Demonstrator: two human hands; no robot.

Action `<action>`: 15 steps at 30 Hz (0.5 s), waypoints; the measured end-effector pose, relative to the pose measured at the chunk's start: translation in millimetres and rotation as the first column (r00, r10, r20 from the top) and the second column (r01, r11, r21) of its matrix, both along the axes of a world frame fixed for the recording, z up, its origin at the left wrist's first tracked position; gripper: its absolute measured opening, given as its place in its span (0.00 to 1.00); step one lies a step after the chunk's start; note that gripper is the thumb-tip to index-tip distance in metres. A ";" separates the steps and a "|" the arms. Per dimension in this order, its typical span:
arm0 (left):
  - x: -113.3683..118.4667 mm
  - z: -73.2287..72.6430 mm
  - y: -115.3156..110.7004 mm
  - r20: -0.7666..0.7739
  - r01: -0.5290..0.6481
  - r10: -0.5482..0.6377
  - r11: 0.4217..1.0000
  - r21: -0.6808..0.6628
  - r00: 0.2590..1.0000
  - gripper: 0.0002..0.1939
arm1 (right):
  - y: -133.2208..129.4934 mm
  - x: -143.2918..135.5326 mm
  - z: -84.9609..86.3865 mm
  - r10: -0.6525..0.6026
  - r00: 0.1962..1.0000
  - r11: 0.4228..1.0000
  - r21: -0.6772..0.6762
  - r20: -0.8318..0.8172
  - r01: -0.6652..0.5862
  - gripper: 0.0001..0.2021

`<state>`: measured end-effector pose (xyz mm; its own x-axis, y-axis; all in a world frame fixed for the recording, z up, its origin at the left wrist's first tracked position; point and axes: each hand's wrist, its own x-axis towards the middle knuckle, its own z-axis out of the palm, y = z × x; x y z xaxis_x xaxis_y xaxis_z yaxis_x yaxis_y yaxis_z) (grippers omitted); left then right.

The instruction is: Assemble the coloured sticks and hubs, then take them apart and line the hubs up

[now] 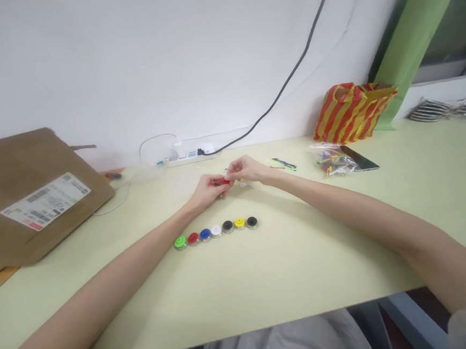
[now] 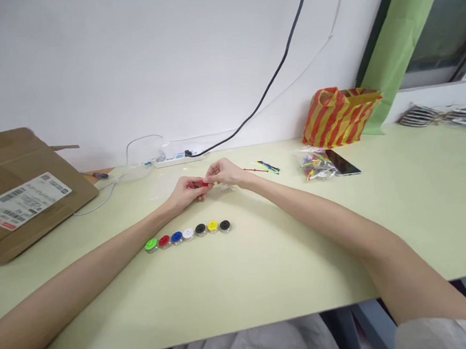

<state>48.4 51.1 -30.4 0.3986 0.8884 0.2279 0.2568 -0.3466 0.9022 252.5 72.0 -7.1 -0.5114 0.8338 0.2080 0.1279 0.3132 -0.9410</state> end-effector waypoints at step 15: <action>-2.8 3.2 0.4 -0.094 0.035 -0.031 0.999 0.035 0.995 0.14 | 2.8 -1.6 4.8 -0.034 0.990 0.994 0.112 0.137 0.018 0.10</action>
<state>45.6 51.5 -27.2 0.4486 0.8661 0.2205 0.3274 -0.3888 0.8612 250.9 74.9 -2.3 -0.5203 0.8230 0.2281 0.2640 0.4090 -0.8735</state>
